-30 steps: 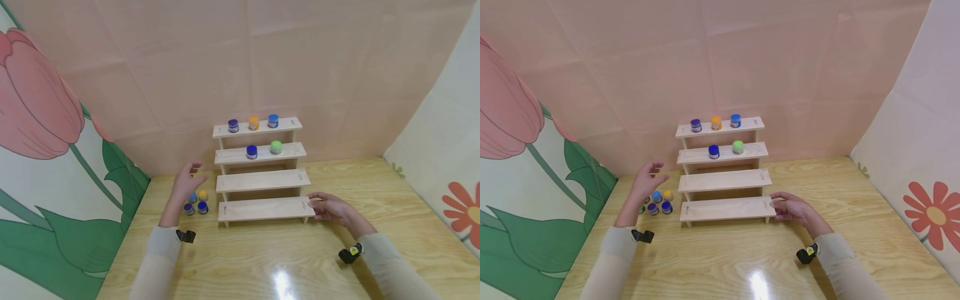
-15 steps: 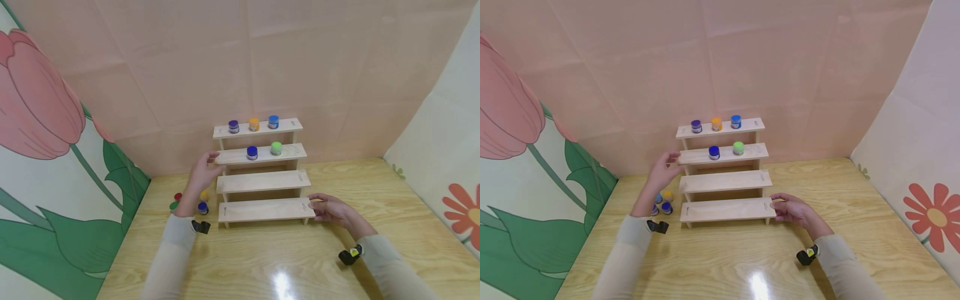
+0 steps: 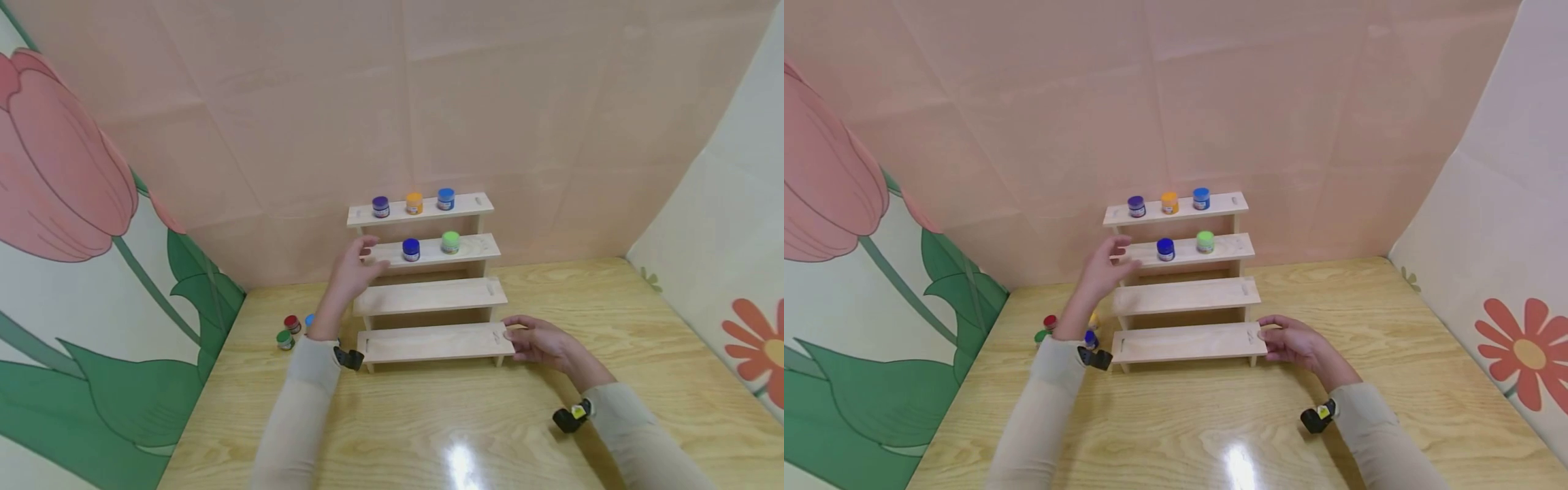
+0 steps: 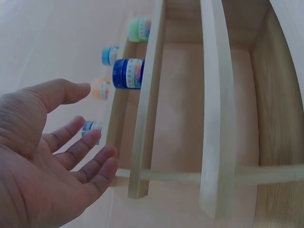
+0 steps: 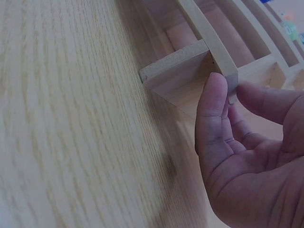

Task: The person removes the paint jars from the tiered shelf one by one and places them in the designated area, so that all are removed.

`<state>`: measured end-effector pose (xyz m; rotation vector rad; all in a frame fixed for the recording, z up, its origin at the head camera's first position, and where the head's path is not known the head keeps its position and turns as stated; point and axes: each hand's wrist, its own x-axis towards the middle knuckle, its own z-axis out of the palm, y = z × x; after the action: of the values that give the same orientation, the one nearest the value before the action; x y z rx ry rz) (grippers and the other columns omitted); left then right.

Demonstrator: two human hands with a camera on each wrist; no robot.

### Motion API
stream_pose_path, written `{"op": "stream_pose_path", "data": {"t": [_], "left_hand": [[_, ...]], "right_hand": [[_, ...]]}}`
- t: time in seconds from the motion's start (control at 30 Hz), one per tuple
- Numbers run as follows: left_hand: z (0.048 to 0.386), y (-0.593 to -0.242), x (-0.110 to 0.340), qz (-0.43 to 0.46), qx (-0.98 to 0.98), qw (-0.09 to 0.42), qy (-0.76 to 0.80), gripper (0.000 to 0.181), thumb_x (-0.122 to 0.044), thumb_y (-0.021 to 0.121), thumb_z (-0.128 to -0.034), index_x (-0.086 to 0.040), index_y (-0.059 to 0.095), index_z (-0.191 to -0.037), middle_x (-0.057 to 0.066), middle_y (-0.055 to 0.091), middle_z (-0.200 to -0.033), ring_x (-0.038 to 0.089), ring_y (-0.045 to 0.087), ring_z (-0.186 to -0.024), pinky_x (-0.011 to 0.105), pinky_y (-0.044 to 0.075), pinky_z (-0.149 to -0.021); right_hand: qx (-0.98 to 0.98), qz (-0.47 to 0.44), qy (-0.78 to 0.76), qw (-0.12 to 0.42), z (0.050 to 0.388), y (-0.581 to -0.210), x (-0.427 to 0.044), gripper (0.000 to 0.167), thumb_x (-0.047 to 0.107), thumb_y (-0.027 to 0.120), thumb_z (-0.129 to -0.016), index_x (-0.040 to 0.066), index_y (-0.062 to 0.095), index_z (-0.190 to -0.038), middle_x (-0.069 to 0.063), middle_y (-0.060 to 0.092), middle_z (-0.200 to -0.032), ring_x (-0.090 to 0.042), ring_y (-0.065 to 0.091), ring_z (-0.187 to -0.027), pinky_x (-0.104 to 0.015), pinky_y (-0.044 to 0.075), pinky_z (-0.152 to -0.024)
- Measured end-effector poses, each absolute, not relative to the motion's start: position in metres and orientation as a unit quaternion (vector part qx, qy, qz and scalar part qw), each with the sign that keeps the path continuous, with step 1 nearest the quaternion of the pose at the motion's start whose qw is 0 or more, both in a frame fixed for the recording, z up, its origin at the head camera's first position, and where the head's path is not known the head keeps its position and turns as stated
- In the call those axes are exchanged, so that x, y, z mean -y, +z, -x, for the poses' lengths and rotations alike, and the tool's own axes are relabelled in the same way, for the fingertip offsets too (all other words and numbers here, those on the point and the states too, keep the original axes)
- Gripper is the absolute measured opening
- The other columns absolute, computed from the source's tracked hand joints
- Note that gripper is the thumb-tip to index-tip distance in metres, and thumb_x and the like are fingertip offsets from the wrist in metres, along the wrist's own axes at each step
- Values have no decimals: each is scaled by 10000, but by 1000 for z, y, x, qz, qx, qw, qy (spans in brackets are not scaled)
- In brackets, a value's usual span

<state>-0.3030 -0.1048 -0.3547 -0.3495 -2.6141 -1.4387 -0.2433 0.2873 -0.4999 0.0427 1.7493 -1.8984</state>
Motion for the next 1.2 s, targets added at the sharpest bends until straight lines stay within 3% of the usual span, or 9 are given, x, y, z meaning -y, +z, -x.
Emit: {"op": "stream_pose_path", "data": {"t": [0.53,0.93,1.2], "left_hand": [[327,-362,74,120,850,22,-512,568,-195,767,-908,-92,541,-1419,117,566,-1411,314,548,-1282,451,506,-1046],[338,-365,54,124,864,27,-488,543,-160,771,-910,-80,557,-1403,71,605,-1350,257,594,-1182,386,523,-1011],[340,-365,47,121,869,23,-479,499,-131,765,-909,-83,573,-1367,110,605,-1339,260,609,-1162,374,535,-1002]], "right_hand": [[-655,-25,-706,269,243,-500,-286,301,123,619,-1010,107,514,-1291,-37,694,-983,-139,673,-826,-278,609,-718],[-651,-21,-709,270,243,-502,-285,261,110,613,-1010,127,532,-1258,-28,695,-944,-127,664,-782,-267,605,-699],[-661,-20,-700,269,242,-500,-287,310,140,621,-1011,102,504,-1295,-27,676,-949,-131,656,-795,-275,608,-717]]}}
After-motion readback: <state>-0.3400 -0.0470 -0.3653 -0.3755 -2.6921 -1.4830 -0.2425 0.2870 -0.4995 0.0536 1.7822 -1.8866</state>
